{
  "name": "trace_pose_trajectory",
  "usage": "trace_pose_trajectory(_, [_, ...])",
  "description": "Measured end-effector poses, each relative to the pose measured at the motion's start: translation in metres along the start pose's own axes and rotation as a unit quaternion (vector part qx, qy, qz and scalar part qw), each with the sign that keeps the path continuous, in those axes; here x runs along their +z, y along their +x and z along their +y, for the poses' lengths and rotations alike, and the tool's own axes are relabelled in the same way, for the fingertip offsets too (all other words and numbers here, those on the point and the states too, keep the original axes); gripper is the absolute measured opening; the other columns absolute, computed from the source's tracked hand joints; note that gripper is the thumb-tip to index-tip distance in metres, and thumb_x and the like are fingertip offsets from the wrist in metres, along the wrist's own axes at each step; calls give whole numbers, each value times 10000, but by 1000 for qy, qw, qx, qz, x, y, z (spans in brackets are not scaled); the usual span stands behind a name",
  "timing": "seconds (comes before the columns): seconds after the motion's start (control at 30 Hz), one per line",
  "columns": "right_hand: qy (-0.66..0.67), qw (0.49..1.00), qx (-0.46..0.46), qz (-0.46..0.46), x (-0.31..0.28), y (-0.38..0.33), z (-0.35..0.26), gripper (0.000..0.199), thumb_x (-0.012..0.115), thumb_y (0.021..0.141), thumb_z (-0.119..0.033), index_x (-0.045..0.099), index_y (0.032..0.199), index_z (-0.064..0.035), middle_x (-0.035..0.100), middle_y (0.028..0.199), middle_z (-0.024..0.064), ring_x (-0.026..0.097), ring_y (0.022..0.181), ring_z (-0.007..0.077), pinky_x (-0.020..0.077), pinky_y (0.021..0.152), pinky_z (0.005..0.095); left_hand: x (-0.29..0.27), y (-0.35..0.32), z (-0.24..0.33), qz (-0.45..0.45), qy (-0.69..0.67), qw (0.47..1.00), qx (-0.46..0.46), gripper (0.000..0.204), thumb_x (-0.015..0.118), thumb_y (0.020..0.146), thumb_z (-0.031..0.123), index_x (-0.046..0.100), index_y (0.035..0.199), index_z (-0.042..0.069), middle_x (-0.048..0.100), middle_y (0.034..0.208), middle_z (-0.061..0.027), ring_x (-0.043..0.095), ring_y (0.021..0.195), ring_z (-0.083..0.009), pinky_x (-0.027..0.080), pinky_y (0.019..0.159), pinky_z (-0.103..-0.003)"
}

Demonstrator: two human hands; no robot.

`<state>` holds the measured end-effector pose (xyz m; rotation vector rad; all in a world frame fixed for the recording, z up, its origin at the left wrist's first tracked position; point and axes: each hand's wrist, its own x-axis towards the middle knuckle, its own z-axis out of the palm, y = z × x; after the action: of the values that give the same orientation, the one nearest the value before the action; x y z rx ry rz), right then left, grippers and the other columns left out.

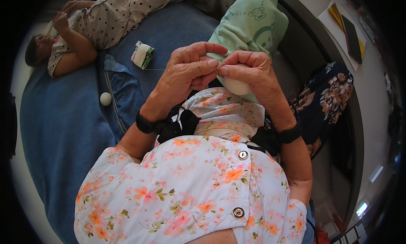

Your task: The person winds white thread onto a small white ball by hand, using a needle to secure or guide the thread as they rotate the ball.

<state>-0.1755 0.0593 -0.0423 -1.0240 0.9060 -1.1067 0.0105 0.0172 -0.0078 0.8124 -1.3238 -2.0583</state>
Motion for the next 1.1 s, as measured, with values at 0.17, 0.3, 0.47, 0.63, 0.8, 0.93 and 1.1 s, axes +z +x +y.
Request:
trace_pose_trajectory(0.17, [16,1000,6,4,1,0,1,134,670,808,-127,670,850,0,659,788,27,587,708,65,468,652,197,-2,-1,0,4,3,1000,-5,320,573,915,114,520,1178,-59,529,680,1,414,539,-11,289,430,-147])
trace_pose_trajectory(0.3, [57,998,21,-13,1,1,3,150,671,819,-146,664,853,-1,659,787,29,587,708,67,470,652,200,3,0,3,22,8,1000,-6,326,573,914,116,516,1180,-63,519,669,3,404,530,-11,286,431,-150])
trace_pose_trajectory(0.47, [55,998,23,-21,0,1,3,169,685,821,-169,663,852,-4,654,779,24,577,694,62,468,643,198,0,-1,2,13,-2,1000,-5,327,574,912,115,515,1179,-66,522,669,1,413,528,-13,288,428,-150])
trace_pose_trajectory(0.63, [20,1000,14,-18,0,1,4,155,688,812,-157,667,842,-6,649,771,14,570,681,55,462,632,194,-3,0,-1,6,4,1000,-2,322,572,912,110,515,1176,-65,524,672,0,414,526,-13,290,425,-148])
trace_pose_trajectory(0.8, [8,1000,15,1,2,0,3,119,679,793,-123,676,824,-7,646,759,10,568,679,54,461,633,194,-2,0,-1,7,4,1000,-4,317,566,915,107,513,1176,-65,525,677,0,412,530,-12,292,426,-149])
trace_pose_trajectory(0.93, [-8,1000,19,8,1,0,2,133,681,790,-130,675,830,-3,648,760,11,573,680,58,462,634,196,-2,-4,3,8,17,1000,-10,306,566,917,116,525,1169,-52,524,680,2,412,536,-14,302,439,-152])
trace_pose_trajectory(1.1, [22,999,1,41,0,-1,-2,142,667,793,-128,675,838,7,663,773,34,591,694,69,467,644,197,-2,-10,8,29,142,989,-4,186,598,902,121,615,1016,-25,531,686,21,432,565,-9,312,463,-154])
